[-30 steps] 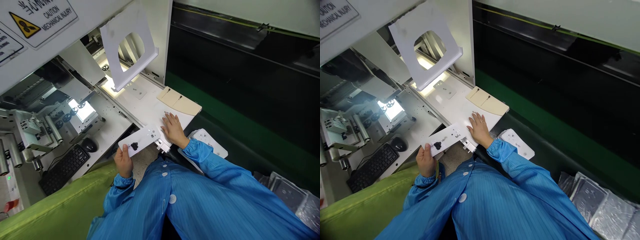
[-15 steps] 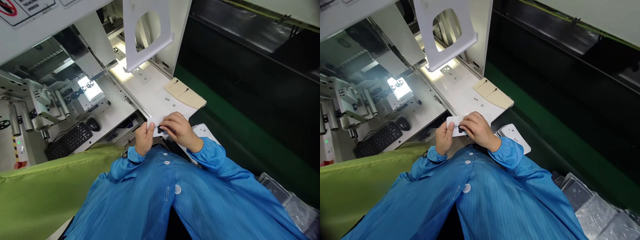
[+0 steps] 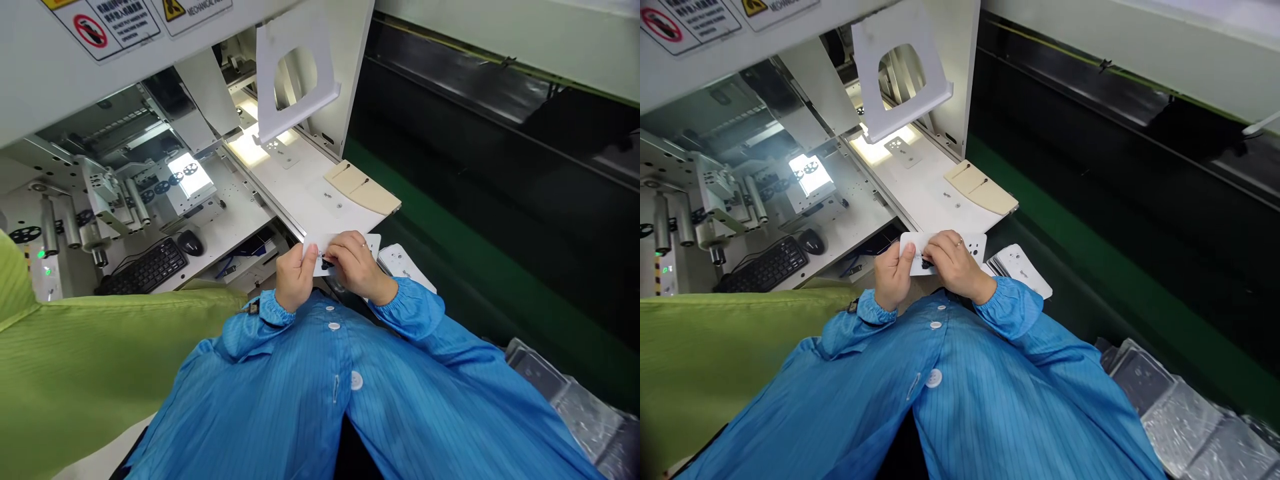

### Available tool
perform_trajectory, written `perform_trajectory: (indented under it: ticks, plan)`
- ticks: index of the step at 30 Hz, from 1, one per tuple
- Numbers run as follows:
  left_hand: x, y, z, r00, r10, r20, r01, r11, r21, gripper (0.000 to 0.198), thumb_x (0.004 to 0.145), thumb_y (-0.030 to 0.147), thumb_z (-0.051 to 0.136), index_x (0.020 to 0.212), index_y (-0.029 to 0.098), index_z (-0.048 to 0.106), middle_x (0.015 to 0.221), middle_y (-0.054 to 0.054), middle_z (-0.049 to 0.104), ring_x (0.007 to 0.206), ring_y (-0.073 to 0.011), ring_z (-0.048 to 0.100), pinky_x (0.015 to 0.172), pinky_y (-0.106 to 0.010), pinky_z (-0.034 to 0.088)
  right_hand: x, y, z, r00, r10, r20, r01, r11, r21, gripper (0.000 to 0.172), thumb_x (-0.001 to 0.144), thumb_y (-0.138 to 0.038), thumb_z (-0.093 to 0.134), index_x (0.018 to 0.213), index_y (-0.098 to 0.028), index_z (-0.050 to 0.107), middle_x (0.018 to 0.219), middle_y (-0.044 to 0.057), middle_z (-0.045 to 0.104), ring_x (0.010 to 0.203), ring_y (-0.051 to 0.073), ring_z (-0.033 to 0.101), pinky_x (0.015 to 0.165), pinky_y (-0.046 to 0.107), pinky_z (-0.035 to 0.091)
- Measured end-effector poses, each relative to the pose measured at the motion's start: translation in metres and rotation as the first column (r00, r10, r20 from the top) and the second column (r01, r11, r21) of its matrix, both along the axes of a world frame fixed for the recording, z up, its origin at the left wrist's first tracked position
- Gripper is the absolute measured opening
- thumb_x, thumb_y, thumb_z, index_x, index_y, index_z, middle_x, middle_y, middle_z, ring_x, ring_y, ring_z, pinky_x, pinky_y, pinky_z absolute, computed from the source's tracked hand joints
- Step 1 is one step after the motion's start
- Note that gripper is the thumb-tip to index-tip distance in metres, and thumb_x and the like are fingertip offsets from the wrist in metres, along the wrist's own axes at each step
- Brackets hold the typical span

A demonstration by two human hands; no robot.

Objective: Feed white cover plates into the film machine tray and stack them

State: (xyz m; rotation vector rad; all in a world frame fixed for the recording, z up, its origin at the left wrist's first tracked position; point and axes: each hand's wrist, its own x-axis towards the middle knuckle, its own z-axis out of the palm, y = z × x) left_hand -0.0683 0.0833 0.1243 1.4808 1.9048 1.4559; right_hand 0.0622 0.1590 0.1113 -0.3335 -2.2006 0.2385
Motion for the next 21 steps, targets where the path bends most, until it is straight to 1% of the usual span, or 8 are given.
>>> perform_trajectory:
  ticks: [2,3,4,6,8,9,14,21]
  plan:
    - [0.003,-0.003,0.003,0.999,-0.013,0.04,0.014,1.0,-0.025,0.043,0.088,0.046,0.041,0.055,0.018,0.04,0.049,0.004,0.036,0.047,-0.0078,0.034,0.047,-0.023,0.026,0.005,-0.003,-0.003,0.999,0.001,-0.035,0.0,0.999,0.042,0.017,0.089,-0.013,0.04,0.086,-0.019,0.056,0.082,0.008,0.058,0.084,0.02,0.052,0.07,0.037,0.047]
    - [0.004,-0.005,0.004,0.999,-0.018,0.048,0.02,0.999,-0.031,0.044,0.089,0.047,0.04,0.056,0.018,0.041,0.049,0.004,0.036,0.047,-0.0078,0.034,0.047,-0.023,0.026,0.007,-0.005,-0.003,0.999,0.0,-0.054,0.002,0.999,0.035,0.015,0.089,-0.014,0.043,0.087,-0.019,0.056,0.083,0.008,0.06,0.085,0.02,0.054,0.07,0.037,0.048]
    - [0.005,-0.006,0.004,0.999,-0.019,0.046,0.021,0.999,-0.03,0.044,0.089,0.047,0.04,0.056,0.018,0.041,0.049,0.004,0.036,0.046,-0.0077,0.034,0.047,-0.023,0.026,0.009,-0.007,-0.001,0.997,-0.001,-0.079,0.001,1.0,0.004,0.012,0.088,-0.014,0.046,0.088,-0.019,0.057,0.083,0.007,0.061,0.084,0.02,0.055,0.07,0.037,0.049]
    - [0.006,-0.008,0.006,1.0,-0.021,0.009,0.021,1.0,-0.005,0.043,0.089,0.045,0.04,0.055,0.018,0.04,0.048,0.004,0.035,0.046,-0.0075,0.033,0.047,-0.023,0.026,0.012,-0.01,0.004,0.99,-0.005,-0.141,-0.01,0.994,-0.109,0.008,0.086,-0.016,0.053,0.091,-0.019,0.059,0.083,0.007,0.062,0.083,0.019,0.058,0.071,0.037,0.05]
    - [0.006,-0.01,0.007,0.998,-0.026,-0.048,0.028,0.999,0.035,0.042,0.089,0.042,0.041,0.055,0.018,0.038,0.048,0.004,0.035,0.046,-0.0071,0.034,0.047,-0.023,0.025,0.014,-0.012,0.011,0.983,-0.001,-0.185,-0.04,0.975,-0.22,0.01,0.084,-0.018,0.057,0.093,-0.019,0.061,0.083,0.006,0.064,0.081,0.018,0.06,0.072,0.037,0.052]
    - [0.007,-0.011,0.007,0.997,-0.028,-0.076,0.032,0.998,0.054,0.042,0.09,0.041,0.041,0.055,0.018,0.037,0.048,0.005,0.035,0.045,-0.007,0.034,0.047,-0.023,0.025,0.015,-0.013,0.014,0.982,0.01,-0.187,-0.058,0.967,-0.249,0.01,0.084,-0.018,0.058,0.093,-0.019,0.062,0.083,0.006,0.064,0.08,0.018,0.061,0.072,0.037,0.052]
    - [0.006,-0.014,0.008,0.988,-0.008,-0.155,0.026,0.994,0.11,0.037,0.091,0.034,0.042,0.058,0.018,0.038,0.049,0.005,0.036,0.046,-0.0065,0.035,0.046,-0.021,0.026,0.02,-0.012,0.021,0.987,0.112,-0.117,-0.136,0.965,-0.222,0.013,0.083,-0.022,0.059,0.094,-0.018,0.066,0.084,0.008,0.062,0.08,0.019,0.059,0.07,0.038,0.051]
    - [0.011,-0.016,0.01,0.962,0.0,-0.274,0.052,0.982,0.181,0.036,0.091,0.028,0.043,0.057,0.019,0.034,0.049,0.006,0.031,0.044,-0.0059,0.031,0.045,-0.021,0.023,0.02,-0.013,0.019,0.988,0.076,-0.137,-0.104,0.972,-0.209,0.007,0.084,-0.017,0.058,0.086,-0.019,0.064,0.078,0.005,0.062,0.075,0.016,0.057,0.068,0.034,0.049]
